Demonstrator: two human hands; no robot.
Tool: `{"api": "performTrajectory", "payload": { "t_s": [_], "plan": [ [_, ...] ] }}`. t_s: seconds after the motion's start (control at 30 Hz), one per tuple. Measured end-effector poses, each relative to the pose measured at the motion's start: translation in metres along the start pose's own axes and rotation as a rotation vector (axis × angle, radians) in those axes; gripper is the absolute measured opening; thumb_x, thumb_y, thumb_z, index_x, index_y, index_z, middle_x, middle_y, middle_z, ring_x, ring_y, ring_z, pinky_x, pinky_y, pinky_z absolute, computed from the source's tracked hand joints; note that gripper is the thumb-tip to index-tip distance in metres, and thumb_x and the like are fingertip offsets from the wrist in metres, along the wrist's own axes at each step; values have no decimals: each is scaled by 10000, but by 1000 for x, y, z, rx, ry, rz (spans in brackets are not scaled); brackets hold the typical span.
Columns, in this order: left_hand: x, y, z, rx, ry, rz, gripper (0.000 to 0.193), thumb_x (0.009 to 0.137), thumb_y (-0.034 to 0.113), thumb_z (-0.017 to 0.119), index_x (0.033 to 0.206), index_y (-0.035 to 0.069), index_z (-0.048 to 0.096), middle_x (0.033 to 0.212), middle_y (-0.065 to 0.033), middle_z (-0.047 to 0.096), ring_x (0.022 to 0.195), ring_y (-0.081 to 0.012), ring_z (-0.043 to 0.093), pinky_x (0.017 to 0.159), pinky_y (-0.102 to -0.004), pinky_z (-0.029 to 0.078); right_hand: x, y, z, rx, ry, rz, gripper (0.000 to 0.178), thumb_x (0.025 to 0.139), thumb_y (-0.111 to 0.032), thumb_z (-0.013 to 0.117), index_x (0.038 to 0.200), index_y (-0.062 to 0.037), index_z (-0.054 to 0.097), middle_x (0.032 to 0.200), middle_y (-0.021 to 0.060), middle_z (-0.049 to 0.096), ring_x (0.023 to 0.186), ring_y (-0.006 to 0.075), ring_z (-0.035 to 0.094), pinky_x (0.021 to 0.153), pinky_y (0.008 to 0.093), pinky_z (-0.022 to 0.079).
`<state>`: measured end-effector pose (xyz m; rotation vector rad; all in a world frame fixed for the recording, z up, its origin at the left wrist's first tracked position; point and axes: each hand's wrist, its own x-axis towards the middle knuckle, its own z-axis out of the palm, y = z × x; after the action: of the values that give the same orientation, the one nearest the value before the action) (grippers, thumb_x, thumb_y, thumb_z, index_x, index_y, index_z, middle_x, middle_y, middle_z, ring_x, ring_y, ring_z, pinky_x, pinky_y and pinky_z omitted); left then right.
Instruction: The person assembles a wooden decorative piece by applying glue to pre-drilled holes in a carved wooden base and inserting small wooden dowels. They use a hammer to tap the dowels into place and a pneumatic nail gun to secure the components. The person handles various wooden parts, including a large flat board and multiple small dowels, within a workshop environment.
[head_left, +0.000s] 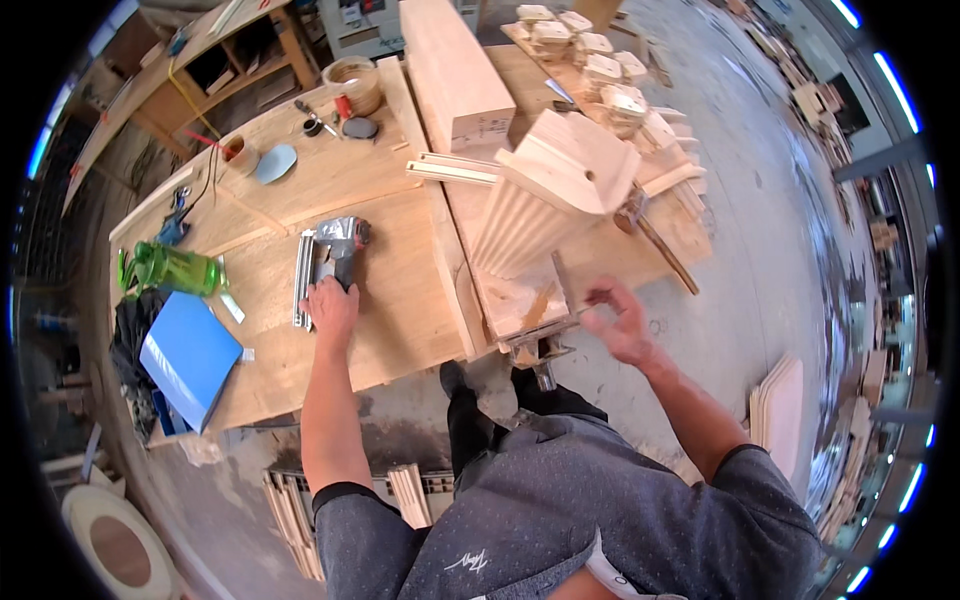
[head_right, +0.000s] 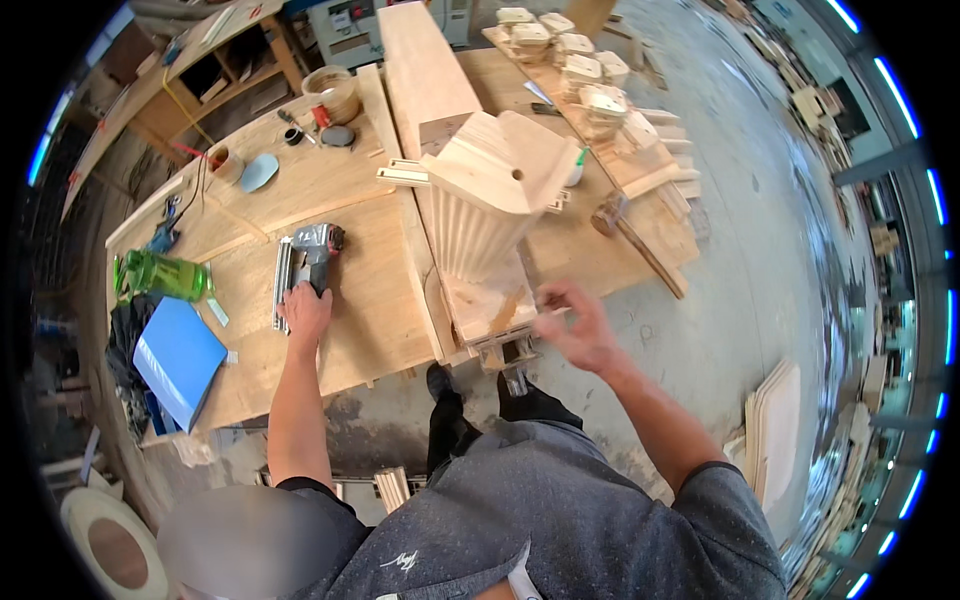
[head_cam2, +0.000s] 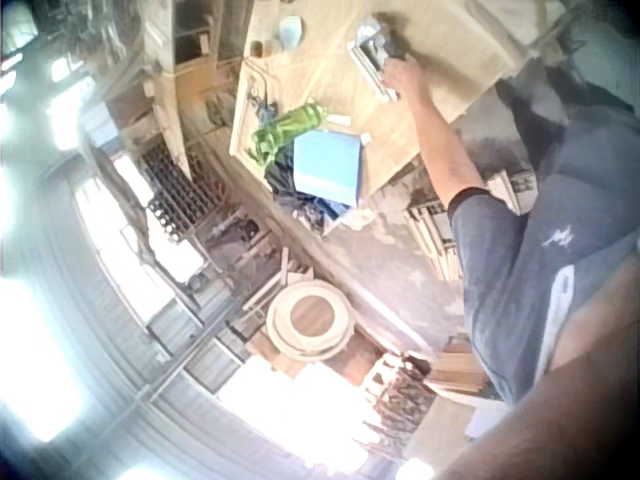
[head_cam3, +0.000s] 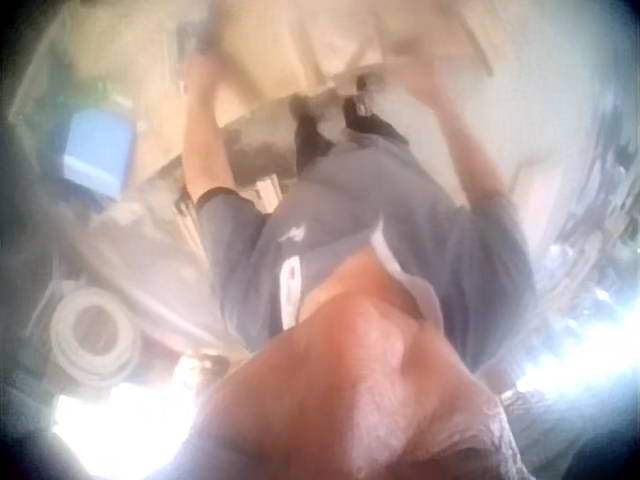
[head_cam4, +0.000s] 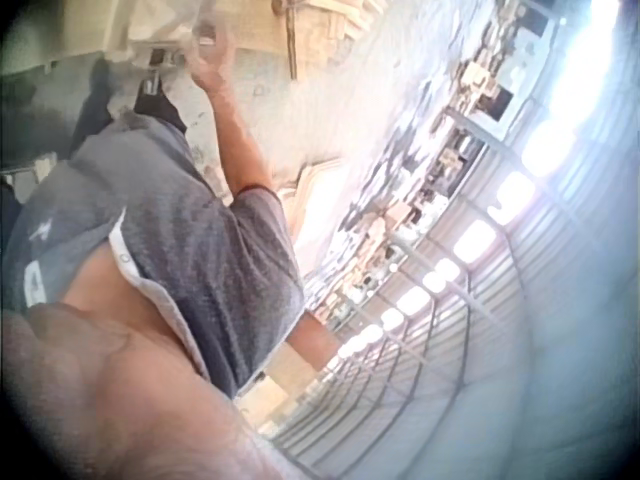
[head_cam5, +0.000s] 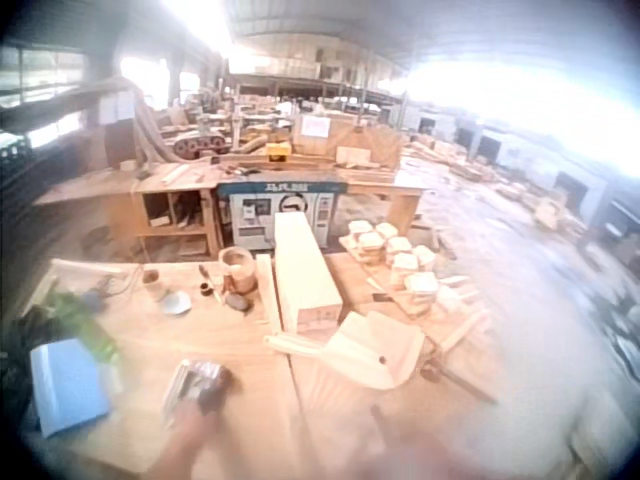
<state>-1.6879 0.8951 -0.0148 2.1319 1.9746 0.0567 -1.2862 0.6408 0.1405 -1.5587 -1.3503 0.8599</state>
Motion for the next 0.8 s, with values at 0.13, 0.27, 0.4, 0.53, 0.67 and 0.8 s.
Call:
{"api": "performTrajectory", "payload": {
  "t_s": [0.13,0.27,0.4,0.53,0.67,0.8],
  "plan": [
    [-18,-25,-17,-126,77,-85,392,854,380,706,956,5,653,1044,-202,706,1092,-390,590,926,-596,387,-1,-70,52,-118,-210,-54,476,885,-199,767,1273,-16,561,1122,106,639,1033,241,627,951,341,491],
    [-95,10,-108,-566,-35,-94,369,866,311,727,999,-10,602,952,-209,620,1014,-408,559,901,-560,378,8,-112,105,-62,-323,-103,604,889,-313,766,1342,-5,510,1179,173,629,1110,309,613,976,420,494],
    [-179,63,-184,-566,279,312,340,853,207,736,1046,-2,550,954,-177,530,927,-357,486,891,-484,345,16,-157,146,50,-275,-234,739,896,-368,757,1435,-4,406,1222,231,607,1144,329,603,979,442,493],
    [-225,124,-235,-542,627,646,425,772,176,728,1103,7,523,978,-143,511,951,-338,468,851,-460,337,11,-228,122,264,-461,-48,535,956,-331,664,1376,-55,481,1256,203,610,1010,335,662,937,443,513],
    [-246,164,-252,-757,647,748,518,729,183,760,1172,-12,577,1045,-155,566,962,-332,523,841,-455,383,-27,-229,79,541,-472,-40,342,1012,-299,527,1267,-80,589,1237,125,627,1030,221,637,898,375,515],
    [-269,247,-255,-929,742,995,654,639,297,819,1202,50,595,1148,-162,539,1149,-373,524,983,-539,390,-52,-201,-17,1054,-89,-279,444,1027,-309,466,1324,18,511,1192,116,561,1071,210,552,964,371,447]
  ]
}}
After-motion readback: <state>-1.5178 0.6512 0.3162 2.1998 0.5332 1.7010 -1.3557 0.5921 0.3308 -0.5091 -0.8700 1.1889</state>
